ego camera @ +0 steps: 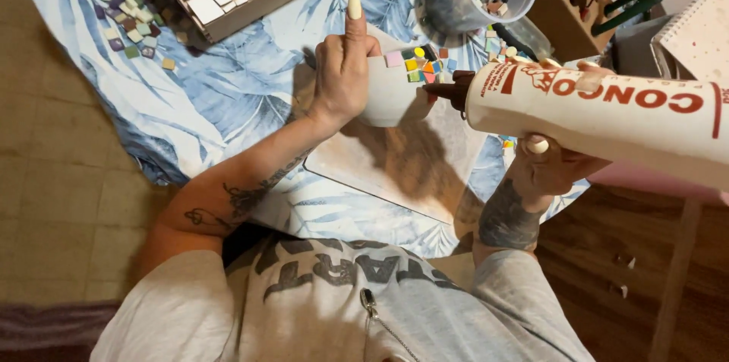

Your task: Decorating a ceramic cup by gluing small mosaic tiles onto its surface in a pattern.

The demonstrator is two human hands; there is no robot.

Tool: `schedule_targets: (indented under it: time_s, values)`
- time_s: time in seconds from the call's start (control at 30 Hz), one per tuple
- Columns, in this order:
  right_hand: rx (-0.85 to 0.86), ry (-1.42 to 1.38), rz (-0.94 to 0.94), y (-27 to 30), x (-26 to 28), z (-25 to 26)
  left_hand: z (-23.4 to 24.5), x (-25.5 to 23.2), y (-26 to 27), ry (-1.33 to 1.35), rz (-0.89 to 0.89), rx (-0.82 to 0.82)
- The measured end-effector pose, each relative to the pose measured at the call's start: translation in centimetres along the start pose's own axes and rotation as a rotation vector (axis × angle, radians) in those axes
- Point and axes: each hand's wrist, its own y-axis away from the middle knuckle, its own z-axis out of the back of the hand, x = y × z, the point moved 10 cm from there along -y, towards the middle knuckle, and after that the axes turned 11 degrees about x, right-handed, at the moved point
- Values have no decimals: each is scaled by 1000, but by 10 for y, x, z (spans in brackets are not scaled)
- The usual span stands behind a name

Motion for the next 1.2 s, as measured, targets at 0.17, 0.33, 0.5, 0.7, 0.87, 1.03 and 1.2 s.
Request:
schedule_targets:
  time_s: [0.17,0.33,0.5,0.7,0.87,1.03,1.2]
  values:
    - [-150,-37,76,11,7,18,1,4,0,30,31,5]
    - [-305,-82,165,31,14,42,0,-2,2,17,29,33]
    - [116,485,338,21,32,121,0,0,2,35,37,30]
    - [492,880,597,35,29,81,0,0,2,60,20,28]
    - [421,994,602,35,35,75,0,-4,3,66,-1,34]
    - [140,2451,528,18,9,202,1,-4,3,63,8,26]
    - [586,988,470,25,17,77,0,-3,3,85,0,34]
